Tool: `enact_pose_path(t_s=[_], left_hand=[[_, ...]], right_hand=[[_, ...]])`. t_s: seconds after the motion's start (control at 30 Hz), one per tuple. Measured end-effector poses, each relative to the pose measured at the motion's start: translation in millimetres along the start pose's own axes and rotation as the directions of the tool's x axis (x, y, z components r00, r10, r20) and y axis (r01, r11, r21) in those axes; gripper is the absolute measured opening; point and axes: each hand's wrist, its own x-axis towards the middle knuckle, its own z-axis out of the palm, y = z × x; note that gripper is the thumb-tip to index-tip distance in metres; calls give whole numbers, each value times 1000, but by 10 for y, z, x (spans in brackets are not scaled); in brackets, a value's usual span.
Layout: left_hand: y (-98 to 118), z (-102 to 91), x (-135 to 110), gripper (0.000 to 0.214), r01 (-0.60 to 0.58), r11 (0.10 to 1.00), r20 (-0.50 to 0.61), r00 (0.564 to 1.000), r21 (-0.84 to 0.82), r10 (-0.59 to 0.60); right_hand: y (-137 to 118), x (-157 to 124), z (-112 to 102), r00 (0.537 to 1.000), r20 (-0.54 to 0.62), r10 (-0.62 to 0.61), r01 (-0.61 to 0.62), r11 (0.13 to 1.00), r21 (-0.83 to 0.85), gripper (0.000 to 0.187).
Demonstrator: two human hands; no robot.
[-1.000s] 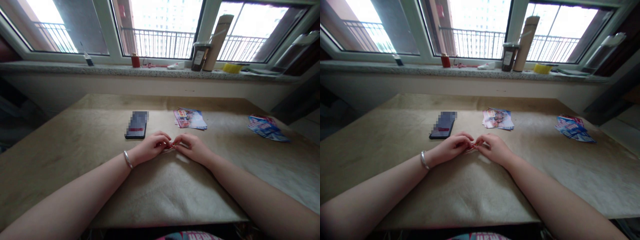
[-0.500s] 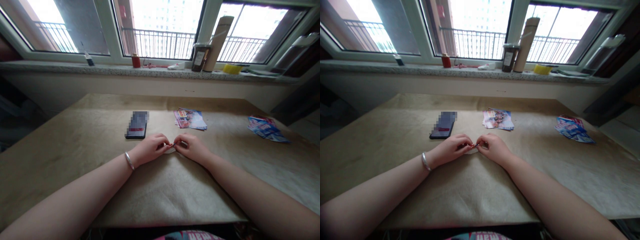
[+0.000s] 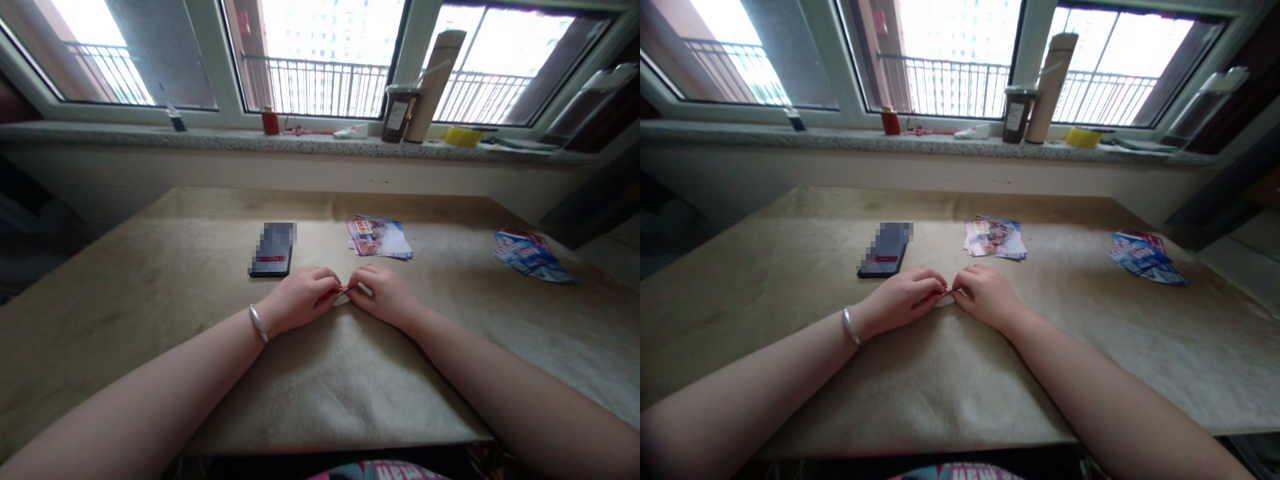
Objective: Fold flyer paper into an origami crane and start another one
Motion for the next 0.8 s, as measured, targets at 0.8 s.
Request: enact_pose_path(t_s=[0.8], left_hand=[[13,4,-16,13,-124,984,53,992,129,118]], right_hand=[[-56,-45,-70,996,89,-24,14,993,116,10]])
